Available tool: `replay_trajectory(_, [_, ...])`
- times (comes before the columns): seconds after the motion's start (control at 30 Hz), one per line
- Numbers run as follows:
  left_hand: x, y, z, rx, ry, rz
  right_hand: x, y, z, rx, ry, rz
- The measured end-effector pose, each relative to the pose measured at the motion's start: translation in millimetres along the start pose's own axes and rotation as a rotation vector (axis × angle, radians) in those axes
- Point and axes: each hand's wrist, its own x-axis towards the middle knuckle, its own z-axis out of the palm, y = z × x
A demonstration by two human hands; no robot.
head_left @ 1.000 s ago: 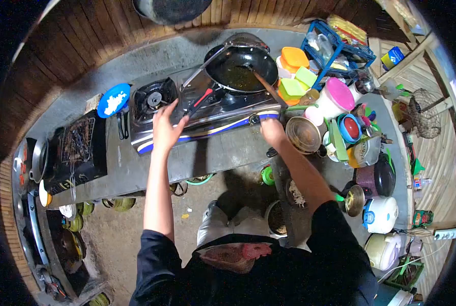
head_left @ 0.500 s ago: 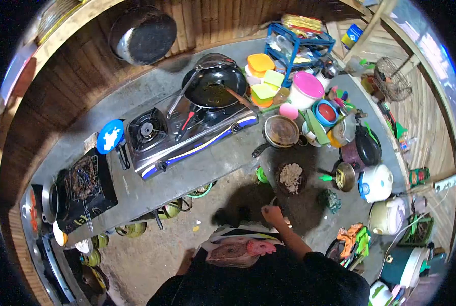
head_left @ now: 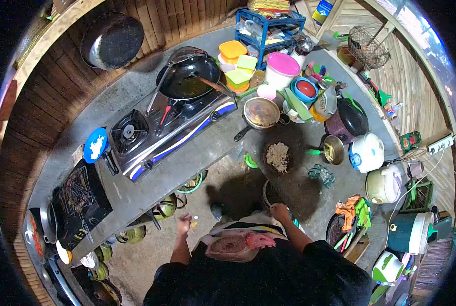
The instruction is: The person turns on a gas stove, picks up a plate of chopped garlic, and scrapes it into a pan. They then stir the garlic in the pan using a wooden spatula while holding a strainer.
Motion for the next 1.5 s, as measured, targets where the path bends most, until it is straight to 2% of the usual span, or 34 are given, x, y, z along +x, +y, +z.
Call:
replay_trajectory(0.1, [2,30,16,0.116,0.073,-0.074,14,14,3,0.103,0.082,-0.013])
replay_trajectory(0.23, [-10,39,47,0.121,-0.006,-0.084,23,24,-15,0.065,0.069,-0.012])
replay_trajectory(0.33, [-24,40,80,0.139,-0.048,-0.111,24,28,-44,0.191,0.072,-0.090])
replay_trajectory(0.4, [-29,42,105,0.174,-0.077,-0.117,30,28,-64,0.306,0.236,-0.301])
replay_trajectory(0.5, [-32,52,147,0.238,-0.132,-0.122,56,48,-73,0.261,0.282,-0.355])
replay_trajectory(0.57, [-31,60,174,0.110,-0.162,-0.024,67,44,-95,0.287,0.258,-0.380])
replay_trajectory(0.6, [-34,70,189,0.149,-0.172,0.002,77,45,-98,0.265,0.239,-0.308])
replay_trajectory(0.7, [-32,84,232,0.218,-0.164,0.173,106,42,-116,0.219,0.177,-0.346])
replay_trajectory(0.73, [-27,88,244,0.218,-0.157,0.162,118,43,-116,0.225,0.168,-0.345])
replay_trajectory(0.8, [-17,95,265,0.236,-0.265,0.193,137,41,-117,0.204,0.132,-0.362])
replay_trajectory(0.9, [-4,107,299,0.219,-0.252,0.202,150,29,-121,0.107,0.182,-0.455])
replay_trajectory(0.97, [1,120,319,0.186,-0.230,0.133,157,26,-121,0.065,0.105,-0.429])
replay_trajectory(1.03, [10,132,336,0.157,-0.210,0.072,167,33,-111,-0.060,0.089,-0.506])
replay_trajectory(1.2, [33,149,369,-0.022,-0.160,0.034,178,33,-106,-0.055,0.024,-0.475])
replay_trajectory(1.33, [40,157,387,-0.052,-0.113,-0.023,190,33,-102,-0.007,0.056,-0.534])
replay_trajectory(1.4, [42,160,394,-0.131,-0.094,-0.006,197,34,-99,0.001,0.069,-0.523])
replay_trajectory(1.5, [57,149,402,-0.078,-0.031,0.049,203,35,-94,0.021,0.107,-0.562])
